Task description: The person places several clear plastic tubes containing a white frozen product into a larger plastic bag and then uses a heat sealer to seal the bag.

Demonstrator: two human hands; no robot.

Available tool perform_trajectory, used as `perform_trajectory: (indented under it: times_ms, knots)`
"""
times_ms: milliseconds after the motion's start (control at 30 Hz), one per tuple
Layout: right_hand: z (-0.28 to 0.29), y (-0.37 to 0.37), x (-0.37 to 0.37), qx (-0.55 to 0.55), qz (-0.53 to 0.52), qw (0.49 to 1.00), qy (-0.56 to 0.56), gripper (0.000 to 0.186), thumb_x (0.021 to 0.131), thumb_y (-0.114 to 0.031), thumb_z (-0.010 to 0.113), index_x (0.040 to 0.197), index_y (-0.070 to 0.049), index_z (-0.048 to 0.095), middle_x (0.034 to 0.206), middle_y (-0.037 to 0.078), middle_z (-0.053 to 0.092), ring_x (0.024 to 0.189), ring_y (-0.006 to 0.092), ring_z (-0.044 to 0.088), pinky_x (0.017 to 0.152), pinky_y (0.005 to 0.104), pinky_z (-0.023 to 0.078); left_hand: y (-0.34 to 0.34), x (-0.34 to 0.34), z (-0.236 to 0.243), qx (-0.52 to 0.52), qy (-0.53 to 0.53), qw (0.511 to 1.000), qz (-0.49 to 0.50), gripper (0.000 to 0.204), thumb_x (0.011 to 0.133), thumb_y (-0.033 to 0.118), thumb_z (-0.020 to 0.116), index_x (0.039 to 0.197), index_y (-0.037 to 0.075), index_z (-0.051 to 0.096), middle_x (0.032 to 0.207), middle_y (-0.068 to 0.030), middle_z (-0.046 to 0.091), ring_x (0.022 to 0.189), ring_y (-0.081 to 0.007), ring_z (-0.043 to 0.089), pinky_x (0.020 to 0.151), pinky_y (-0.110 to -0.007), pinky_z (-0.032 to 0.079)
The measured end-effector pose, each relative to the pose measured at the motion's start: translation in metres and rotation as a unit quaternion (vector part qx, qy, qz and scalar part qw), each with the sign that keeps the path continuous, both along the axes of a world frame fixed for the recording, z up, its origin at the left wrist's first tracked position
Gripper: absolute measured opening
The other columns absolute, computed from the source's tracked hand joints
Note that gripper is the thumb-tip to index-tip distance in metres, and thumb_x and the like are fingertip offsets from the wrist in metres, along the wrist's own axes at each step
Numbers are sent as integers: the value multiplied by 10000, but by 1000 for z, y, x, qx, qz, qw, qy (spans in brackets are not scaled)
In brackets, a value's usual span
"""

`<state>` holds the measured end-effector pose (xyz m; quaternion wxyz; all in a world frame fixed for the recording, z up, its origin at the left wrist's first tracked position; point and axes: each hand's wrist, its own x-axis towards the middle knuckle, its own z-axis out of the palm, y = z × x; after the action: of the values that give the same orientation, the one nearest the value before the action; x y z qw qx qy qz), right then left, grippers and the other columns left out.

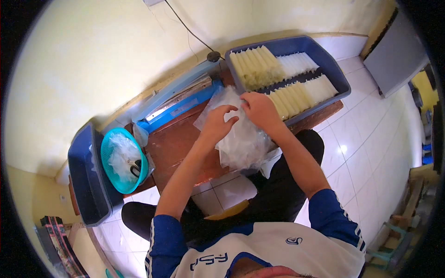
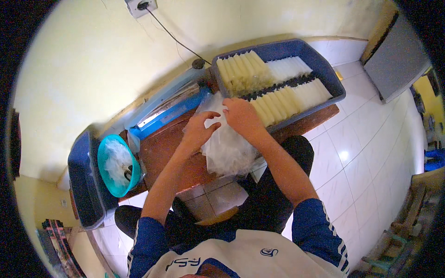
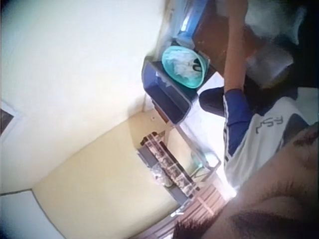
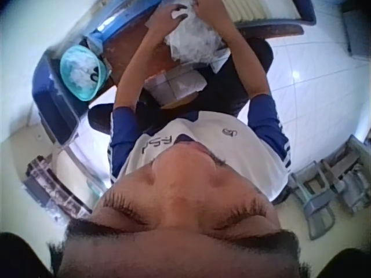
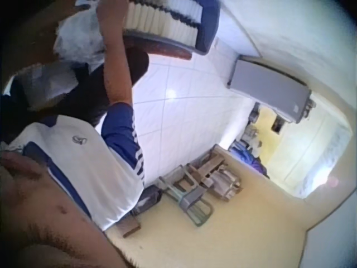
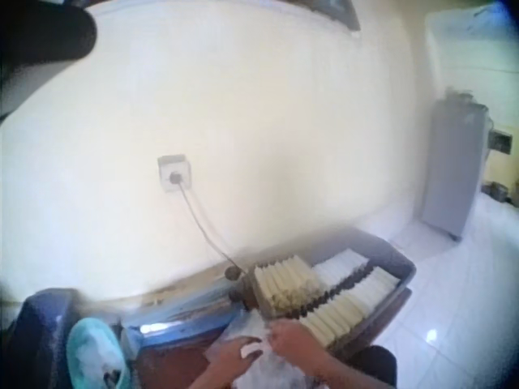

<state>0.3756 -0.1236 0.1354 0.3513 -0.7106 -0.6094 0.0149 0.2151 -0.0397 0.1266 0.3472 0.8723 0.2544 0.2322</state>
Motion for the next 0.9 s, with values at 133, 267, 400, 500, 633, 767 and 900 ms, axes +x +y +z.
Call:
perform_trajectory:
  times_ms: [133, 267, 400, 500, 633, 767, 900]
  knots:
    - [1, -8, -36, -90, 74, 992, -55, 170, 809, -97, 585, 967, -36, 571, 896, 176, 593, 834, 374, 620, 724, 444, 511, -9, -26, -33, -18, 10, 999, 28, 364, 729, 222, 760, 1002, 33, 611, 1001, -160, 628, 950, -366, 586, 832, -424, 465]
    - [-13, -14, -41, -159, 66, 978, -118, 172, 799, -62, 574, 962, -20, 543, 924, 193, 567, 779, 368, 635, 661, 424, 530, -38, -42, -53, 82, 50, 994, 43, 459, 706, 229, 772, 1058, 41, 544, 1083, -157, 576, 1004, -361, 546, 839, -434, 451]
    - [-24, -14, -39, -178, 22, 969, -170, 177, 788, -37, 567, 958, -9, 527, 963, 215, 538, 751, 372, 641, 639, 423, 541, -39, -46, -65, 99, 46, 991, 74, 331, 759, 159, 710, 1027, 49, 551, 1067, -168, 579, 1006, -376, 547, 842, -436, 453]
    - [-26, -15, -36, -143, 24, 980, -136, 180, 781, -27, 571, 954, -9, 526, 950, 227, 549, 749, 389, 640, 652, 436, 542, -30, -45, -73, 79, 28, 992, 93, 254, 786, 122, 665, 1004, 50, 557, 1032, -169, 589, 964, -382, 561, 814, -432, 464]
    - [-25, -24, -25, -144, 46, 982, -117, 193, 771, -27, 587, 955, -12, 530, 855, 242, 619, 763, 407, 641, 675, 473, 532, -30, -45, -77, 80, -34, 992, 94, 137, 816, 87, 629, 929, 30, 577, 953, -176, 622, 915, -382, 596, 795, -431, 478]
    - [-24, -28, -31, -202, 47, 972, -110, 203, 778, -68, 613, 958, -16, 535, 786, 232, 643, 781, 401, 647, 681, 488, 522, -32, -47, -79, 32, -58, 990, 125, 110, 837, 98, 614, 914, 27, 579, 897, -187, 633, 864, -385, 614, 766, -431, 486]
    - [-4, -27, -55, -170, 6, 985, -26, 209, 795, -161, 662, 942, -65, 549, 981, 186, 596, 896, 398, 587, 711, 478, 473, -24, -52, -61, 63, -110, 973, 194, 146, 847, 93, 592, 973, 27, 562, 877, -190, 628, 823, -387, 607, 704, -428, 478]
